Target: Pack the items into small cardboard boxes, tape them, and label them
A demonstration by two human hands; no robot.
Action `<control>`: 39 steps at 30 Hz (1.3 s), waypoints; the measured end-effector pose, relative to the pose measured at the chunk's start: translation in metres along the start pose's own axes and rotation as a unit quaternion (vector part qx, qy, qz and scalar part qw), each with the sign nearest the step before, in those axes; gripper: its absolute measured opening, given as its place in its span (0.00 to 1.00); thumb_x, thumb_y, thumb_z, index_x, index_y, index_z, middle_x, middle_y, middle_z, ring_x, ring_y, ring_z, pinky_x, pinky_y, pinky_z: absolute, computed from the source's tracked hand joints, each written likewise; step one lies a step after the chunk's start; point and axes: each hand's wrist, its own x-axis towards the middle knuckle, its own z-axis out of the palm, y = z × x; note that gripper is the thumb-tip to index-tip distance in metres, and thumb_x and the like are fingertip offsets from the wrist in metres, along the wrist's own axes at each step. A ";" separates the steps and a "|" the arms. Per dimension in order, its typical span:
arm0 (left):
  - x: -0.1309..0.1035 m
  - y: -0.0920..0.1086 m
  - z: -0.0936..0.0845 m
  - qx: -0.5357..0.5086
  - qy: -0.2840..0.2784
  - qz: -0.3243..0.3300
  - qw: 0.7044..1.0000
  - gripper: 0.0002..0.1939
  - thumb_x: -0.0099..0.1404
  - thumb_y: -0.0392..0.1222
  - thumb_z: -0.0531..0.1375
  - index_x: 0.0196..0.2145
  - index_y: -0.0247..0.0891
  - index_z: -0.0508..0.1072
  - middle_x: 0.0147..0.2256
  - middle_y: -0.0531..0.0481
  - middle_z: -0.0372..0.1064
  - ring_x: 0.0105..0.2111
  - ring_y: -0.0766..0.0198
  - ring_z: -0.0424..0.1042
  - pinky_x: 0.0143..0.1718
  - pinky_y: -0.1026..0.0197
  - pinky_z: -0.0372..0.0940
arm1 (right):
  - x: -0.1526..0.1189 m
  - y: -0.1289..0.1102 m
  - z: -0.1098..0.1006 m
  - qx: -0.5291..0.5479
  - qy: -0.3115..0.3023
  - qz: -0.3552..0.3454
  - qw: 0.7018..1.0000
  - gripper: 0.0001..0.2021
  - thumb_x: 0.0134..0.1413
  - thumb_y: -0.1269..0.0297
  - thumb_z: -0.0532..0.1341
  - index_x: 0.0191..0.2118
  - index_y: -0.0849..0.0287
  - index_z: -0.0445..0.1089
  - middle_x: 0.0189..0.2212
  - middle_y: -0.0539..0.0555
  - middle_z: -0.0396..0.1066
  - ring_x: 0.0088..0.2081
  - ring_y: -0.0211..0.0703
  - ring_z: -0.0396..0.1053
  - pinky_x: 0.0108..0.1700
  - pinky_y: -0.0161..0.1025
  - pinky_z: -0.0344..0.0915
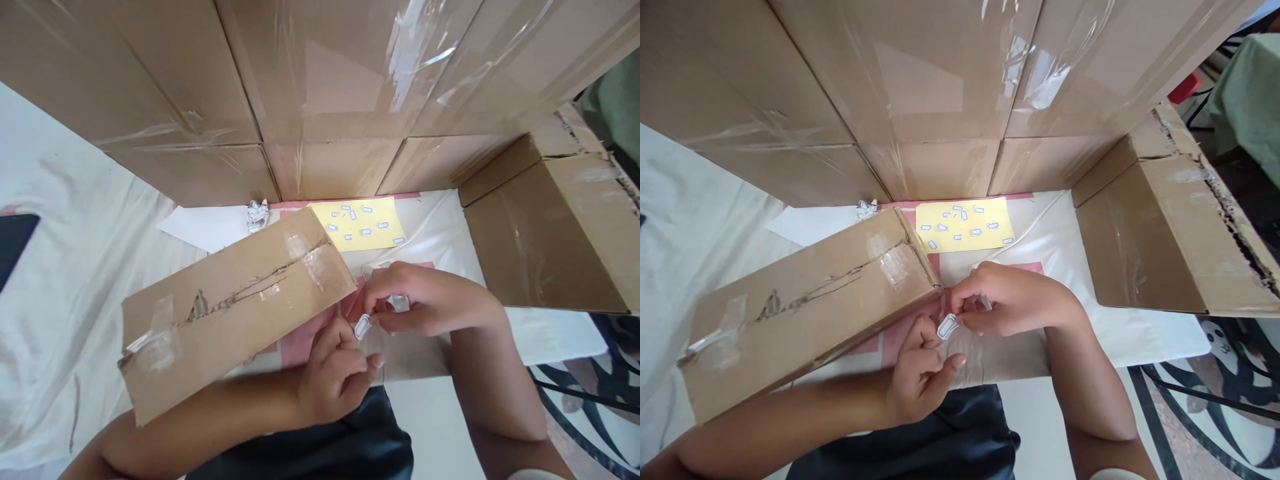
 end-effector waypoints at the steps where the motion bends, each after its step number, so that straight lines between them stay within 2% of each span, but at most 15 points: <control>1: 0.000 0.001 0.000 0.000 0.003 -0.003 1.000 0.12 0.68 0.34 0.62 0.30 0.41 0.61 0.29 0.55 0.54 0.31 0.66 0.59 0.33 0.62 0.59 | 0.000 0.000 0.000 0.000 0.002 -0.001 1.000 0.05 0.56 0.74 0.61 0.35 0.62 0.74 0.30 0.52 0.76 0.29 0.37 0.71 0.32 0.33 0.62; 3: -0.001 0.000 0.001 -0.026 0.021 -0.043 0.999 0.08 0.68 0.35 0.62 0.38 0.42 0.65 0.33 0.54 0.59 0.34 0.65 0.62 0.36 0.61 0.62 | -0.001 0.000 -0.001 0.005 -0.002 -0.005 1.000 0.05 0.55 0.75 0.61 0.34 0.61 0.73 0.28 0.50 0.75 0.28 0.35 0.70 0.32 0.32 0.62; 5: -0.004 -0.003 0.003 -0.062 0.028 -0.104 0.992 0.10 0.69 0.37 0.63 0.45 0.44 0.65 0.37 0.52 0.63 0.37 0.64 0.64 0.40 0.61 0.63 | -0.001 0.000 -0.002 0.019 -0.014 -0.016 1.000 0.06 0.54 0.77 0.61 0.35 0.61 0.73 0.28 0.49 0.74 0.27 0.35 0.69 0.32 0.32 0.62; 7: -0.008 -0.007 0.005 -0.081 0.024 -0.151 0.985 0.11 0.70 0.39 0.62 0.46 0.45 0.65 0.38 0.52 0.63 0.38 0.64 0.64 0.41 0.61 0.62 | -0.001 0.001 -0.002 0.037 -0.030 -0.031 0.998 0.08 0.54 0.79 0.60 0.36 0.61 0.73 0.26 0.49 0.74 0.28 0.35 0.70 0.33 0.32 0.63; 9: -0.009 -0.010 0.006 -0.082 0.018 -0.168 0.982 0.10 0.70 0.39 0.63 0.46 0.45 0.65 0.36 0.53 0.62 0.37 0.65 0.62 0.40 0.62 0.60 | -0.001 0.002 -0.001 0.044 -0.044 -0.037 0.997 0.09 0.56 0.80 0.60 0.37 0.62 0.74 0.27 0.49 0.74 0.29 0.35 0.72 0.34 0.32 0.64; 15: -0.001 -0.012 0.000 -0.097 -0.006 -0.119 0.988 0.12 0.68 0.44 0.64 0.45 0.43 0.65 0.36 0.53 0.62 0.36 0.65 0.60 0.40 0.62 0.58 | 0.000 0.005 0.001 0.033 -0.059 -0.030 0.997 0.08 0.58 0.78 0.60 0.38 0.61 0.74 0.30 0.50 0.76 0.31 0.37 0.73 0.35 0.32 0.64; 26: 0.003 -0.010 0.000 -0.077 -0.009 -0.129 0.989 0.08 0.68 0.40 0.62 0.42 0.42 0.66 0.35 0.53 0.63 0.35 0.64 0.62 0.40 0.60 0.59 | 0.003 0.001 0.001 0.041 -0.063 -0.011 0.997 0.08 0.59 0.78 0.59 0.35 0.61 0.75 0.26 0.48 0.74 0.30 0.35 0.72 0.34 0.32 0.63; 30: 0.006 -0.011 -0.002 -0.083 -0.013 -0.139 0.987 0.01 0.71 0.38 0.57 0.39 0.41 0.67 0.34 0.52 0.65 0.35 0.63 0.63 0.40 0.59 0.61 | 0.004 0.001 0.003 0.025 -0.065 -0.008 0.998 0.08 0.59 0.77 0.59 0.35 0.61 0.75 0.27 0.48 0.75 0.29 0.35 0.72 0.34 0.32 0.63; 32: 0.007 -0.012 -0.003 -0.091 -0.012 -0.134 0.987 0.03 0.72 0.38 0.55 0.38 0.41 0.67 0.33 0.51 0.65 0.35 0.62 0.64 0.40 0.58 0.61 | 0.004 0.000 0.003 0.015 -0.063 -0.008 0.998 0.08 0.60 0.77 0.59 0.35 0.61 0.75 0.27 0.48 0.75 0.29 0.35 0.72 0.34 0.32 0.63; 36: 0.008 -0.014 -0.001 -0.082 -0.009 -0.117 0.990 0.06 0.68 0.43 0.60 0.39 0.41 0.65 0.33 0.52 0.62 0.33 0.63 0.63 0.38 0.59 0.62 | 0.003 -0.001 0.004 -0.018 -0.057 0.001 0.998 0.07 0.61 0.74 0.59 0.35 0.61 0.75 0.30 0.50 0.77 0.30 0.36 0.72 0.34 0.33 0.62; 39: 0.008 -0.014 0.002 -0.082 0.000 -0.123 0.989 0.08 0.66 0.41 0.61 0.38 0.41 0.64 0.32 0.53 0.60 0.33 0.64 0.62 0.37 0.60 0.62 | 0.002 -0.001 0.005 -0.025 -0.057 0.009 0.998 0.07 0.61 0.73 0.59 0.37 0.61 0.75 0.31 0.51 0.78 0.30 0.37 0.72 0.32 0.33 0.62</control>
